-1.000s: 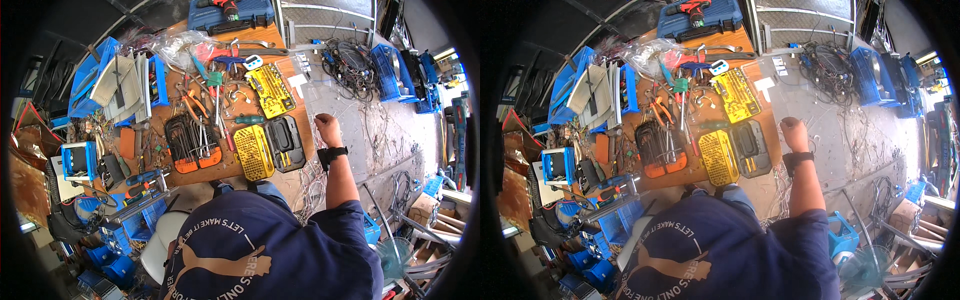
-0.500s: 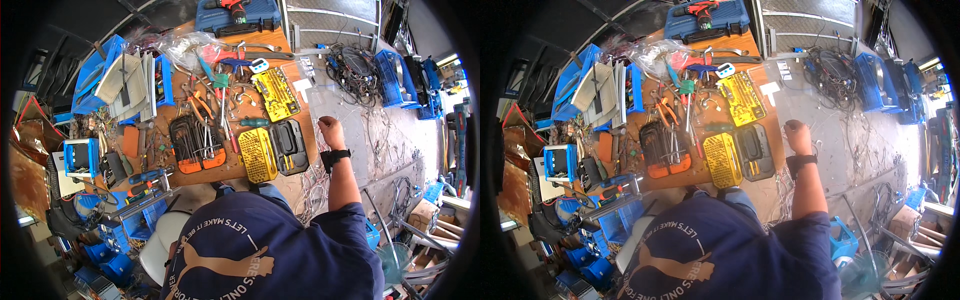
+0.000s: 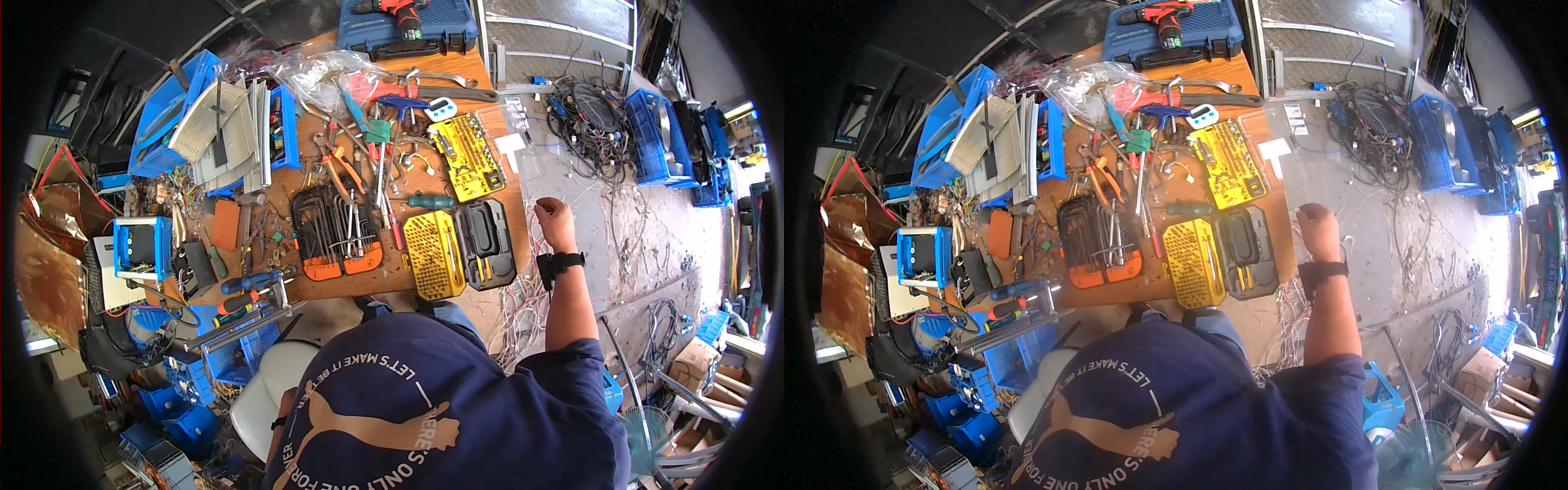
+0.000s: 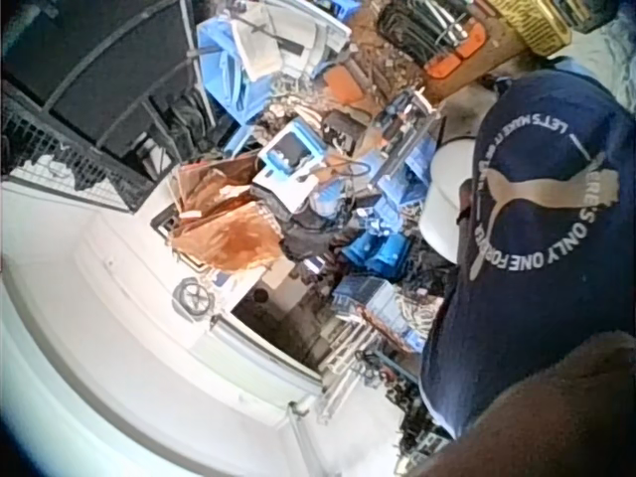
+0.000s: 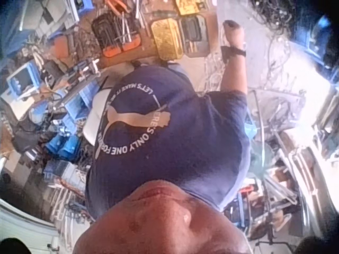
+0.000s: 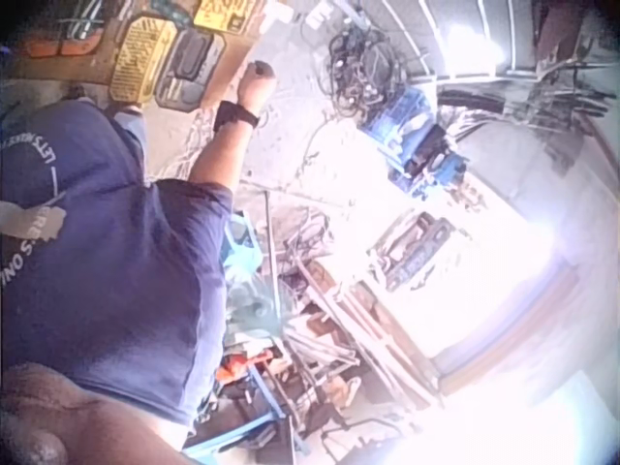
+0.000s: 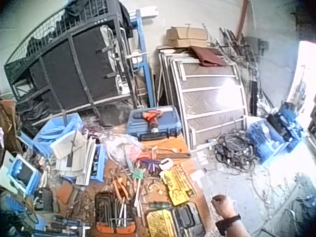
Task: The person works on a cluttered workbench, initially handling a small metal component and a screwdriver. They then pick up a black electrical box with wires and two white tubes, inspecting it and using a screwdriver to manipulate the internal wiring and components.
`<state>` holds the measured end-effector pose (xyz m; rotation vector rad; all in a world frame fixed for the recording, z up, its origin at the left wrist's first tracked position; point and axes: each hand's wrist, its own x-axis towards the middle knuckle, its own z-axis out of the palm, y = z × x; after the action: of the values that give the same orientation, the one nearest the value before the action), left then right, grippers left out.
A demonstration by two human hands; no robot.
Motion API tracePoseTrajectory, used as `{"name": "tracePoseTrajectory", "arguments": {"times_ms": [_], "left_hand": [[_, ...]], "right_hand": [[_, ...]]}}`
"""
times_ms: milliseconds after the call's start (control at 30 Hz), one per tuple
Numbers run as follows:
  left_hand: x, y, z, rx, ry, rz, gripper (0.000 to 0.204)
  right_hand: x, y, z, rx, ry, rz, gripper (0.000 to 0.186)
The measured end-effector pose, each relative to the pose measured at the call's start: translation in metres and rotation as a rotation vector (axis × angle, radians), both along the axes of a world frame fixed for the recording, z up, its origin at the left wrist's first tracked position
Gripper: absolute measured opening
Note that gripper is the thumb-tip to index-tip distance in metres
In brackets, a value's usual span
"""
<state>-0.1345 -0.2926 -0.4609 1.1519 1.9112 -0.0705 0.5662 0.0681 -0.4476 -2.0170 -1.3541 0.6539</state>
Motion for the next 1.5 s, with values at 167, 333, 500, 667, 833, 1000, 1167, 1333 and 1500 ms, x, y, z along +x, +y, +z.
{"name": "tracePoseTrajectory", "arguments": {"times_ms": [167,333,500,667,833,1000,1167,1333,1500], "left_hand": [[-0.014,-0.011,-0.013,-0.023,0.022,-0.133,0.038],[-0.017,-0.015,-0.021,-0.027,0.024,-0.142,0.040],[-0.038,-0.037,-0.037,-0.082,0.081,-0.140,0.044],[0.005,-0.013,-0.004,-0.028,0.133,-0.231,0.044],[0.049,0.023,0.082,-0.050,0.252,-0.352,0.030],[0.017,-0.020,0.023,-0.122,0.297,-0.680,0.015],[0.010,-0.042,0.011,-0.105,0.264,-0.684,0.022],[-0.029,-0.055,-0.018,-0.093,0.178,-0.675,0.022],[-0.091,-0.043,-0.063,-0.133,0.053,-0.523,0.014]], "right_hand": [[0.002,0.000,-0.008,0.009,-0.012,0.006,0.026],[-0.004,0.002,0.001,-0.001,-0.013,0.016,0.025],[-0.009,-0.002,0.001,0.033,-0.023,0.023,0.024],[-0.015,0.006,0.000,0.091,-0.051,0.060,0.024],[-0.014,-0.001,-0.009,0.111,-0.013,0.144,0.023],[-0.037,-0.008,0.041,-0.037,0.098,0.077,0.027],[-0.062,-0.016,0.056,-0.031,0.171,0.076,0.027],[-0.076,-0.027,0.056,0.015,0.096,0.110,0.026],[-0.128,-0.051,0.083,0.020,0.038,0.060,0.026]]}}
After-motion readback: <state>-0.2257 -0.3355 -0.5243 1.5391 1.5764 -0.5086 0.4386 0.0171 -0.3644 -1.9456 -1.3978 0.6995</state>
